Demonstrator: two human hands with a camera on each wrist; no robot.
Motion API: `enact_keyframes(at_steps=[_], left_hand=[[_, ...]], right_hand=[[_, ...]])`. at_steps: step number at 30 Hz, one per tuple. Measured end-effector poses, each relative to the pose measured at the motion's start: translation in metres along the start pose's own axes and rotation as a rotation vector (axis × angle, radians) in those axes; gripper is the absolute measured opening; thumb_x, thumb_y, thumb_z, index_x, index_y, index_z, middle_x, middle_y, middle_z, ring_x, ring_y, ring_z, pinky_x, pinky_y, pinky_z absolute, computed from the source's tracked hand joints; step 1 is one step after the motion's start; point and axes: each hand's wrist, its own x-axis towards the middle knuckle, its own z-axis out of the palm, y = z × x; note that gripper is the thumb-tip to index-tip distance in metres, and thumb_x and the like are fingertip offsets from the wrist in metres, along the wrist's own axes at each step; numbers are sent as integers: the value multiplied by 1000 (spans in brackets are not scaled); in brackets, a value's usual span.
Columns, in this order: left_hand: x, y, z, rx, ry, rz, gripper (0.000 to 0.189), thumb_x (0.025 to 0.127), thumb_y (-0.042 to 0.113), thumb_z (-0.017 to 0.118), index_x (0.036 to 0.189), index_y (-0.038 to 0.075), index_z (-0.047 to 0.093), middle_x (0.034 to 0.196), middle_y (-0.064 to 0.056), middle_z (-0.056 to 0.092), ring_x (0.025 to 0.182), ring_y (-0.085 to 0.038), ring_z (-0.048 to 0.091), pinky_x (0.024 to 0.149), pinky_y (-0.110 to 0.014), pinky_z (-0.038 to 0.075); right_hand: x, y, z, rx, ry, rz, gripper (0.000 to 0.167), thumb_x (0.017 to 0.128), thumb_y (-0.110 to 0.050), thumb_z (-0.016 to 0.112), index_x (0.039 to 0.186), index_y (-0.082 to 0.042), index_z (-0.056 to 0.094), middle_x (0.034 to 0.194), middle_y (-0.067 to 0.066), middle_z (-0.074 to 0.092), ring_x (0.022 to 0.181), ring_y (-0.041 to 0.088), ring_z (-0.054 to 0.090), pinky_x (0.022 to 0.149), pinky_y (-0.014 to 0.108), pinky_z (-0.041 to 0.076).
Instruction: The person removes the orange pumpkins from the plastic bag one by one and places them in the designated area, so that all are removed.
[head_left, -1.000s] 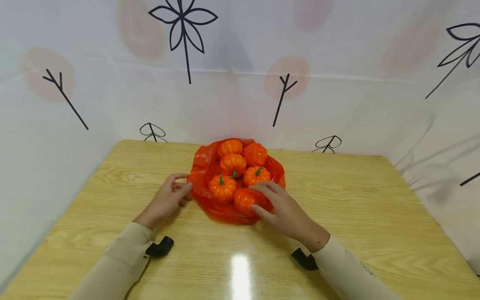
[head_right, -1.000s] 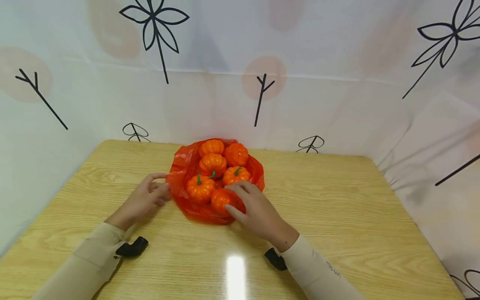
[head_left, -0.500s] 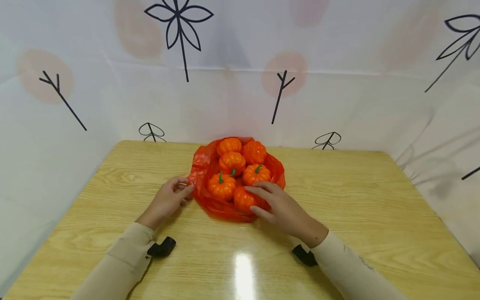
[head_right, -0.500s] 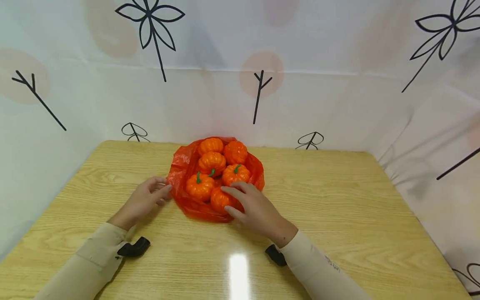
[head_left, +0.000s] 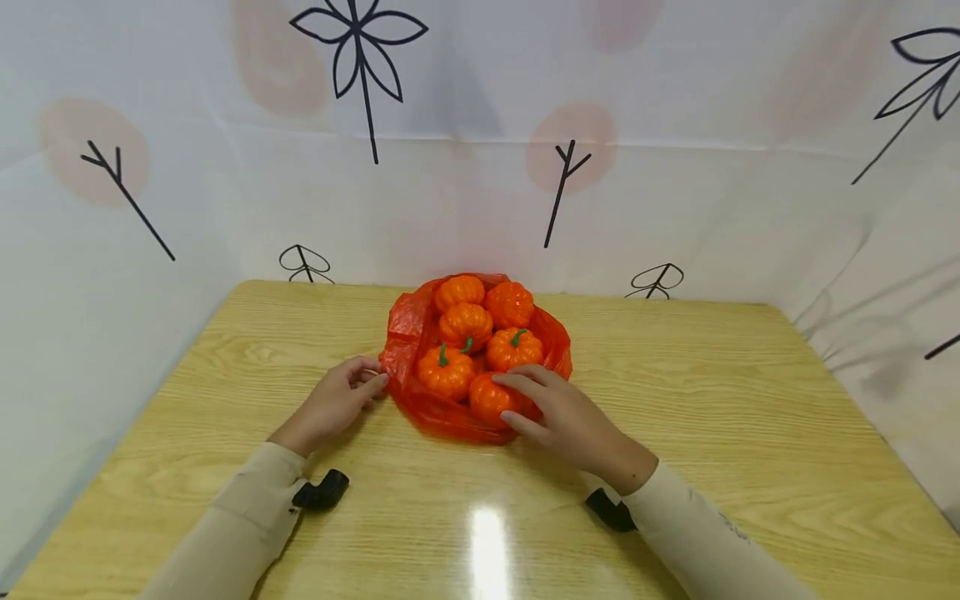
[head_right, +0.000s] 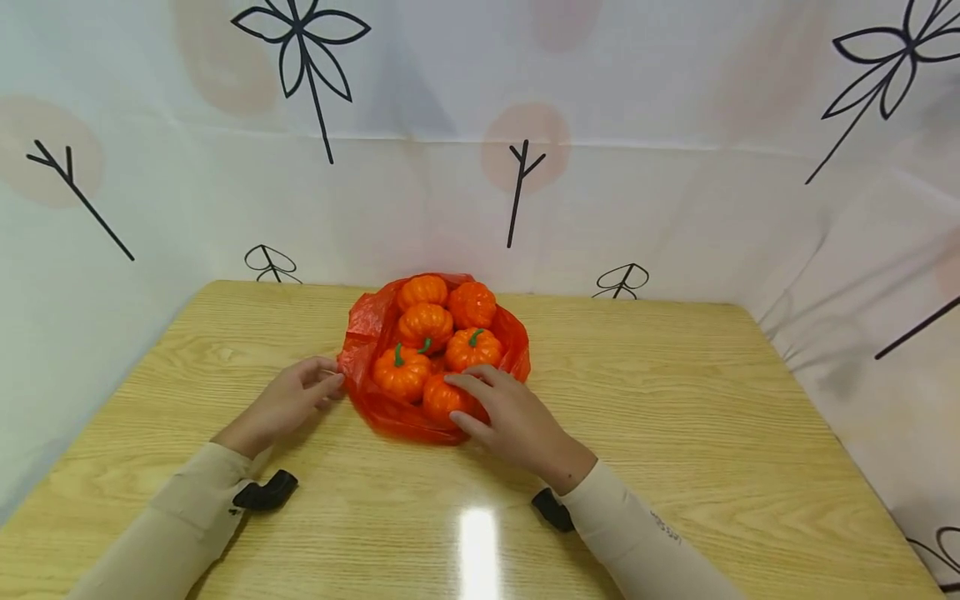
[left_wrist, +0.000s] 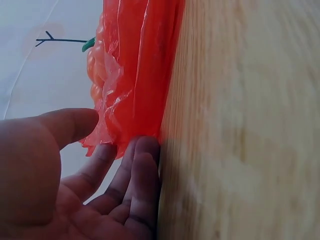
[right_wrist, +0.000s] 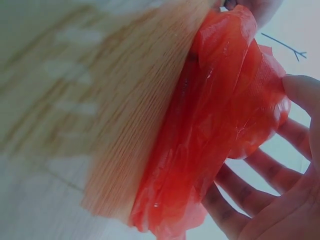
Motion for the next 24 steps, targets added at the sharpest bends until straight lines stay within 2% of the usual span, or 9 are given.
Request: enact_keyframes(at_steps=[8, 15, 24], left_hand=[[-1, -1, -6, 11, -46, 15, 27, 104, 20, 56, 123, 1, 56, 109, -15, 68, 94, -19, 66, 82, -30, 54], [0, -3, -5, -2, -47, 15, 26, 104, 19, 55, 123, 1, 56, 109, -15, 68, 94, -19, 66, 81, -30, 55], [0, -7, -4, -13, -48, 22, 26, 104, 19, 55, 123, 1, 56, 109, -15, 68, 95, -19, 67, 82, -30, 55]], right_hand=[[-1, -2, 0, -45, 3, -10, 53, 93, -36, 72, 141, -22, 56, 135, 2, 57, 122, 23, 59, 99, 43, 52], [-1, -3, 2, -65, -17, 14, 61, 89, -36, 76, 143, -22, 51, 136, 4, 55, 114, 24, 64, 95, 43, 54], [0, -3, 5, -97, -21, 17, 64, 87, -34, 79, 143, -21, 49, 137, 4, 54, 114, 25, 65, 96, 44, 54]])
